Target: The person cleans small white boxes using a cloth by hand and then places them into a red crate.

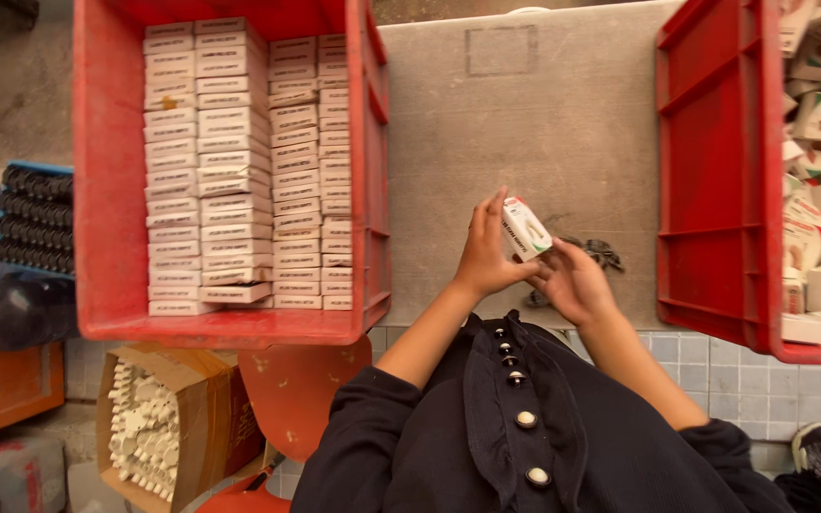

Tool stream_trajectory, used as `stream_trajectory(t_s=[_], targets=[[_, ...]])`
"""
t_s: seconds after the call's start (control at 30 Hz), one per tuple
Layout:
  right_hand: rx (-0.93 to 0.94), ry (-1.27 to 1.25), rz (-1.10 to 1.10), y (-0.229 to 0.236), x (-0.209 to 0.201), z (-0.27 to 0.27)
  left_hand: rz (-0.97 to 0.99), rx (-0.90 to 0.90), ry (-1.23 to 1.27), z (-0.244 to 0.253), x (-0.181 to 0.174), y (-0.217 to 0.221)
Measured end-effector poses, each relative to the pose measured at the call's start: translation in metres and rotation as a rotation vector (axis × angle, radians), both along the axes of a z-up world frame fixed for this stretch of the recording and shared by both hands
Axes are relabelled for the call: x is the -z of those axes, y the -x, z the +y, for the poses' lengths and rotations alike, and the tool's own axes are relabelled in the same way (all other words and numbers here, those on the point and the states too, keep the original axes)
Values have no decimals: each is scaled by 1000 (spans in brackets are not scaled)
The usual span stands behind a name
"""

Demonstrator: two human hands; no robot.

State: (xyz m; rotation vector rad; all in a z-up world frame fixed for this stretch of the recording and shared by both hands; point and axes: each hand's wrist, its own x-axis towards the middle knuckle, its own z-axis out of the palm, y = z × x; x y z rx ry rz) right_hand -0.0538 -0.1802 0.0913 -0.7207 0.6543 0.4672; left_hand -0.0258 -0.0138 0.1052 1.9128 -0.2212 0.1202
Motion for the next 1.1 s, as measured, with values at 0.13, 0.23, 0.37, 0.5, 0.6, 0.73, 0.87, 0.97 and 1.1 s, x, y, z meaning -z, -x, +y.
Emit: stream_trajectory(t_s=[0.13, 0.23, 0.37, 0.5, 0.6, 0.73, 0.87, 0.97, 1.1], targets=[[-214, 403, -340, 3, -71, 43, -191, -165, -41, 44, -63, 16], [-511, 601, -783, -5, -107, 74, -367, -282, -113, 104, -129, 31], [-600, 619, -1071, -6, -155, 169, -401, -408, -333, 194, -166, 47], [-928, 991, -1367, -15, -157, 261, -76, -474, -565, 274, -172, 64], [-1239, 965, -1195, -20, -153, 326, 224, -497, -728, 316, -159, 75], [-1576, 909, -992, -23, -114, 391, 587, -412, -866, 363, -148, 88], [-1642, 901, -991, -23, -71, 434, 708, -323, -834, 400, -157, 86], [-1683, 941, -1061, -21, -66, 457, 762, -218, -874, 427, -138, 85], [-1814, 831, -1125, -30, -75, 473, 786, -123, -959, 448, -127, 80]])
